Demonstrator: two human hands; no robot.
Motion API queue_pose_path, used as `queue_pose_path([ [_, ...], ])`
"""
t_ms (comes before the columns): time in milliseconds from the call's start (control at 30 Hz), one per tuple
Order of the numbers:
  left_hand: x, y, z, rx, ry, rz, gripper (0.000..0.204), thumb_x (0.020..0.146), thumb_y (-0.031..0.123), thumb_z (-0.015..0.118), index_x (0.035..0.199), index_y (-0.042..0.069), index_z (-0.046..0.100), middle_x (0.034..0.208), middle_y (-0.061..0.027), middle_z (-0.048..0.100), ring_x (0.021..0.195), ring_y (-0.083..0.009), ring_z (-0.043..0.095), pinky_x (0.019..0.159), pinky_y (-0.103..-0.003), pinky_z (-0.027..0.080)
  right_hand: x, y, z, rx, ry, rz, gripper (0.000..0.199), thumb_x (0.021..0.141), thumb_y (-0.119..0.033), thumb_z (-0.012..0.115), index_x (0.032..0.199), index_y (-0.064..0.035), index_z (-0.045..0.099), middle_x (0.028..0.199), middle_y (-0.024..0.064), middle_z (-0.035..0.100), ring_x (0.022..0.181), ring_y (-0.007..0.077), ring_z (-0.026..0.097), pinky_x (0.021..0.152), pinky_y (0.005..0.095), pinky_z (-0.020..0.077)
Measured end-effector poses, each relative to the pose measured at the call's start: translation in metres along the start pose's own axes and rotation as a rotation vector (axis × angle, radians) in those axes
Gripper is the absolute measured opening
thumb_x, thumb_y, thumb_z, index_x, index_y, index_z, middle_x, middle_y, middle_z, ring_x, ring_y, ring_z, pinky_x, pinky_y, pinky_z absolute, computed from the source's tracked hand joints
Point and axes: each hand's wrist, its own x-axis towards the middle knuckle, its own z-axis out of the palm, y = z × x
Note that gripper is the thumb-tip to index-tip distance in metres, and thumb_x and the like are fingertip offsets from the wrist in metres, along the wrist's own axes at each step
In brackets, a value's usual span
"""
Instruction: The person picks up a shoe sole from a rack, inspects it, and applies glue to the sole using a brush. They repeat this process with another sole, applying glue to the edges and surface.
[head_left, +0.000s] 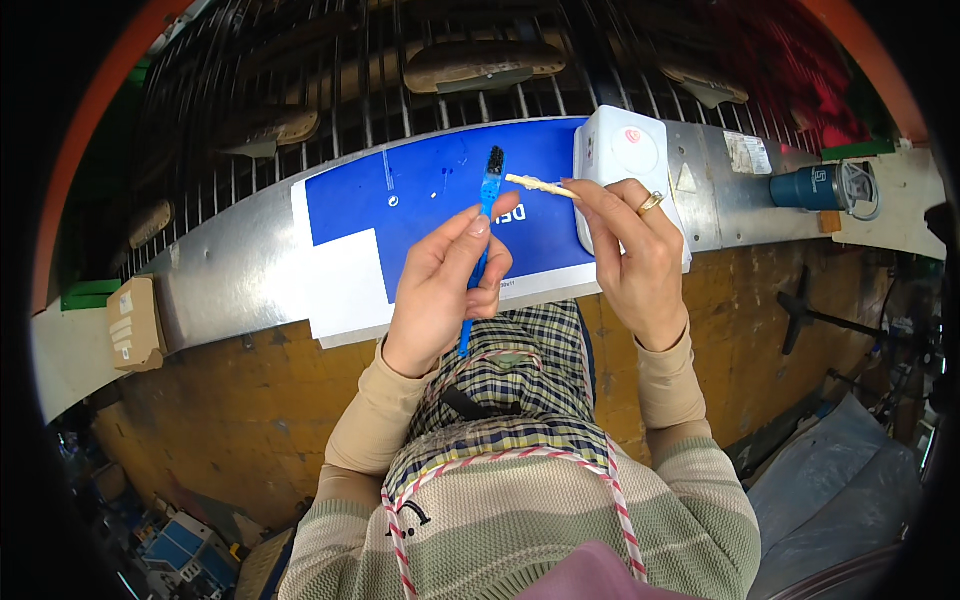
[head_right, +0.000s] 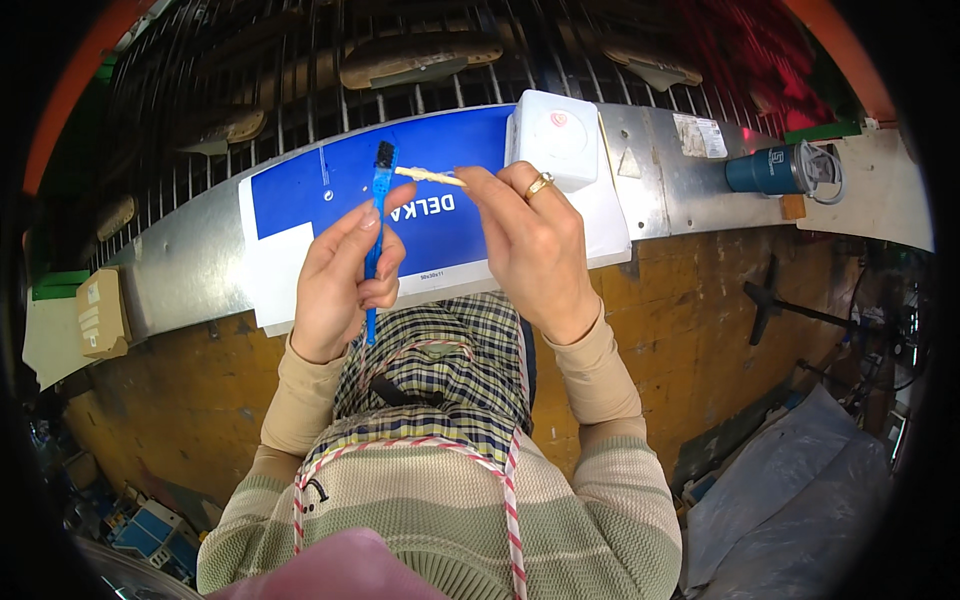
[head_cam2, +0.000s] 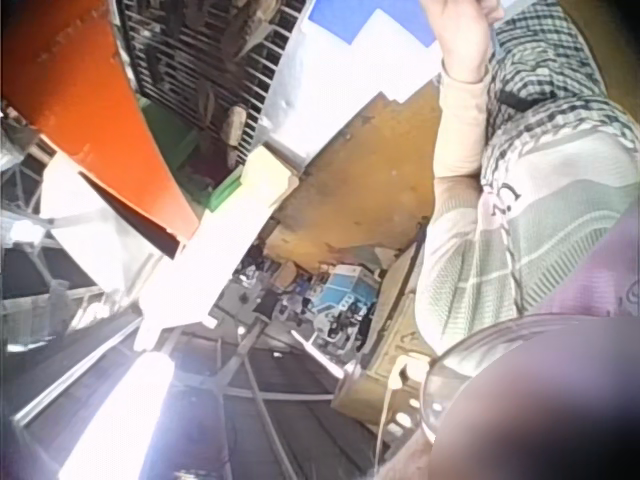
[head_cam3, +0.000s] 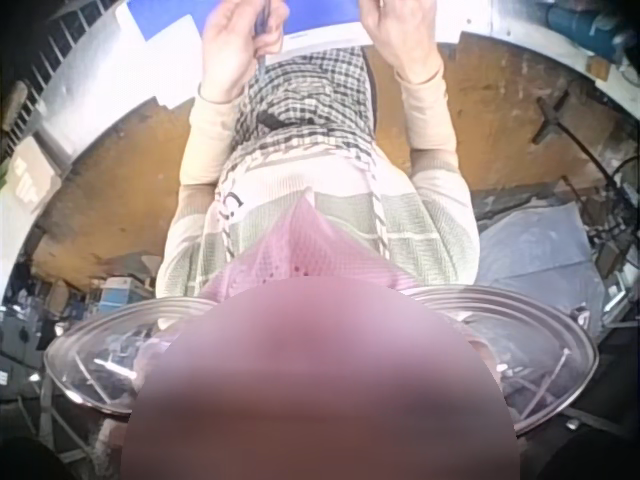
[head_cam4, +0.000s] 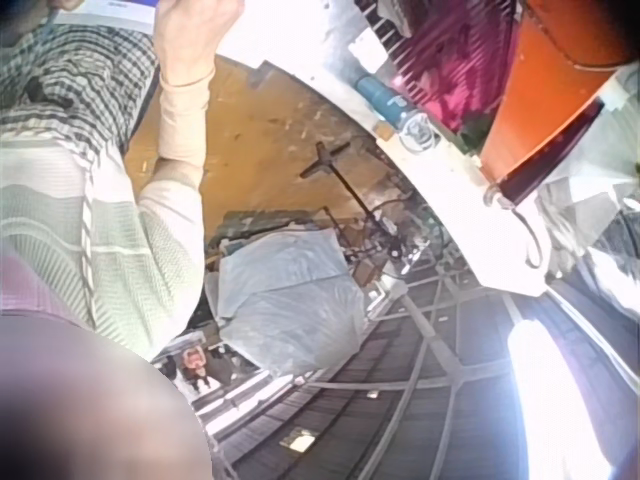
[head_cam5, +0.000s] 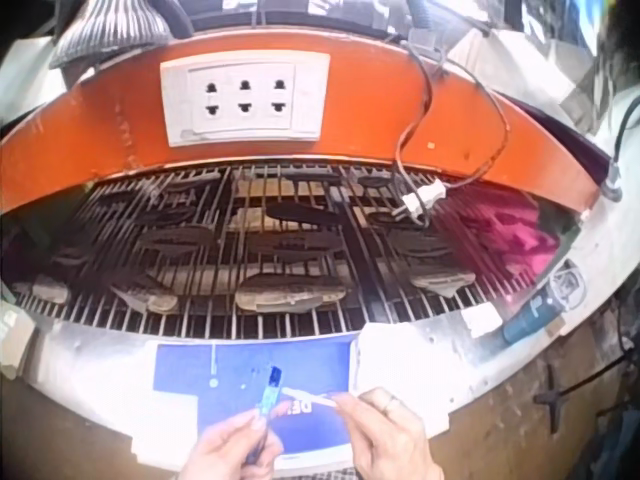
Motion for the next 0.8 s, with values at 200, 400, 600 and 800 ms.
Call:
queue_pose_path([
  [200,-0.005,0.001,0.003,0.054,0.018,0.013,0.042,0.107,0.024,0.041,0.140,-0.001,0.049,0.072,0.0013,0.046,0.050,-0.0027,0.027,0.043,-0.019,0.026,0.002,-0.007,-0.001,-0.081,-0.008,-0.043,0.028,0.085,0.008,0.066,0.108,-0.0047,0.072,0.078,0.0077,0.059,0.064,0.0188,0.057,0.057,0.0306,0.0454],
  [400,-0.011,0.004,0.004,0.092,0.033,0.015,0.039,0.108,0.025,0.042,0.137,0.003,0.053,0.071,0.0035,0.044,0.053,-0.0015,0.030,0.045,-0.019,0.028,0.001,-0.014,-0.004,-0.131,-0.001,-0.091,0.034,0.080,0.009,0.067,0.110,-0.0063,0.073,0.079,0.0080,0.059,0.066,0.0208,0.058,0.058,0.0325,0.0469],
  [600,-0.016,0.007,0.002,0.129,0.036,0.012,0.038,0.108,0.025,0.041,0.134,0.002,0.055,0.069,0.0039,0.043,0.053,-0.0013,0.030,0.044,-0.018,0.027,0.000,-0.017,-0.004,-0.126,0.003,-0.167,0.041,0.071,0.010,0.067,0.110,-0.0024,0.071,0.078,0.0068,0.054,0.069,0.0231,0.056,0.064,0.0352,0.0477],
  [800,-0.020,0.013,0.000,0.098,-0.025,-0.059,0.038,0.108,0.025,0.041,0.133,0.001,0.056,0.068,0.0038,0.042,0.051,-0.0019,0.030,0.043,-0.018,0.028,0.002,-0.018,-0.004,-0.120,0.004,-0.239,0.043,0.070,0.010,0.067,0.111,-0.0002,0.070,0.080,0.0063,0.054,0.071,0.0229,0.055,0.066,0.0352,0.0473],
])
